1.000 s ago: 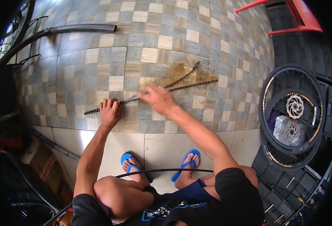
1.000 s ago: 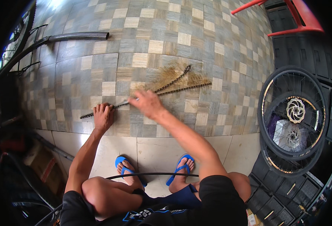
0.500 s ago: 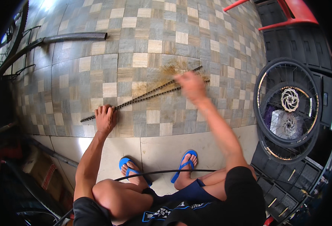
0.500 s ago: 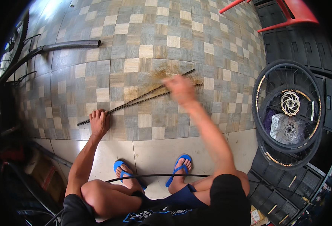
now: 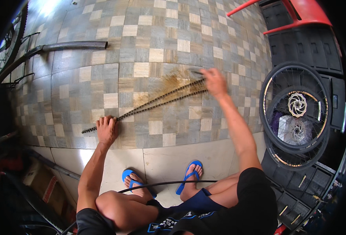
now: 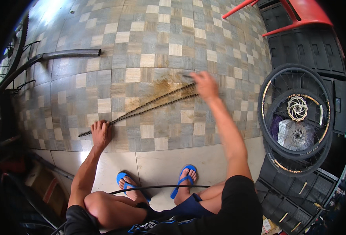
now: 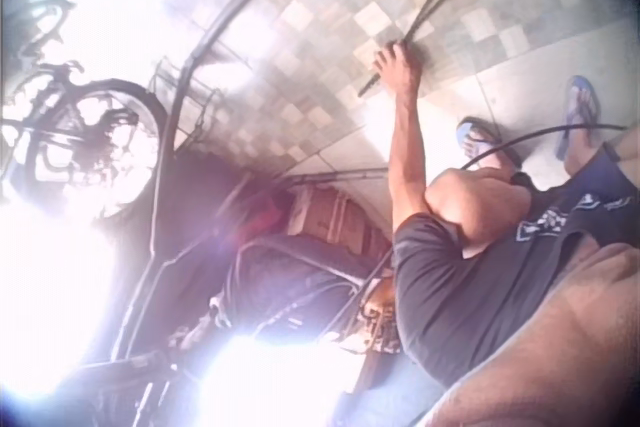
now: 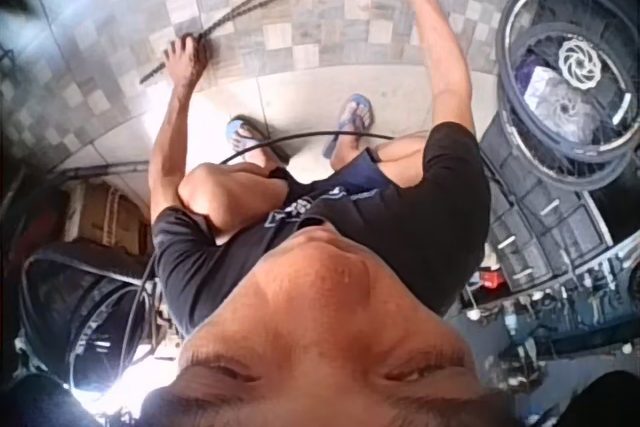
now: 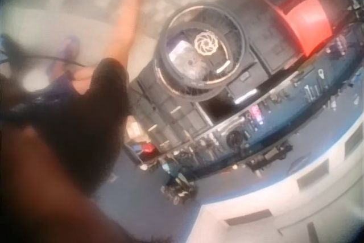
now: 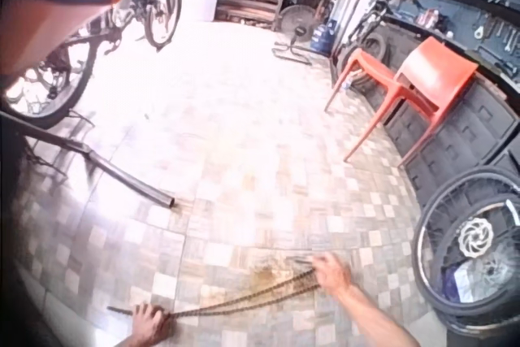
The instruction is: The person sits on the floor and scrubs a bicycle chain with a brush. Then the person stands at a workbench and continues scrubbing the chain in a metal tray with a brush.
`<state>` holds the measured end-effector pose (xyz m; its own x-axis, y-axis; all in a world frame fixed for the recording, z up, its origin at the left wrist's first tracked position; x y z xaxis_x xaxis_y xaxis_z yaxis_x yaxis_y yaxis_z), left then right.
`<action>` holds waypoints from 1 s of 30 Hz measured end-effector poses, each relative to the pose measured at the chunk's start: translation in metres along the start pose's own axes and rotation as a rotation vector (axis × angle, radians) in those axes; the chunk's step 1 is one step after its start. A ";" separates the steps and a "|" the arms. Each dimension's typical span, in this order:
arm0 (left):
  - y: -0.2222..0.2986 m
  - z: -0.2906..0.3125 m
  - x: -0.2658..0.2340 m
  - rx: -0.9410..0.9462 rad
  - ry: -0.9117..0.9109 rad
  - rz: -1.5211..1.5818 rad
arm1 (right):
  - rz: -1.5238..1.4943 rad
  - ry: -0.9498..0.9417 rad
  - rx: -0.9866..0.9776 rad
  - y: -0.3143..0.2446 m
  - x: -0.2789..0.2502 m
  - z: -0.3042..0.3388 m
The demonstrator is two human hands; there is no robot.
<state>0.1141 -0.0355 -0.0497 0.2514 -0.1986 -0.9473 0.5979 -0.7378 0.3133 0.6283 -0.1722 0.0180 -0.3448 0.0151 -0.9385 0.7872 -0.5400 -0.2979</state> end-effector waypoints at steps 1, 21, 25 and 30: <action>-0.001 0.002 -0.002 -0.028 -0.010 0.004 | -0.151 -0.119 0.080 -0.057 0.003 0.004; -0.002 0.001 0.005 0.003 0.003 0.025 | -0.165 -0.159 -0.429 -0.136 0.075 0.061; -0.001 -0.003 -0.003 -0.010 -0.008 0.030 | -0.278 -0.391 0.224 -0.041 0.031 0.062; 0.004 -0.004 0.007 0.013 0.007 0.072 | 0.273 0.018 -0.098 0.084 -0.032 0.049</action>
<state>0.1214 -0.0368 -0.0548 0.2991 -0.2472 -0.9217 0.5679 -0.7301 0.3801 0.6805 -0.2595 0.0320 -0.1048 -0.1047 -0.9890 0.8957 -0.4420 -0.0481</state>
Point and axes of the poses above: each hand's wrist, its own z-axis away from the middle knuckle, its own x-axis out of the palm, y = z × x, the point moved 4 cm from there along -z, towards the middle knuckle, and after that the axes turned 3 degrees about z, right-handed, at the moved point
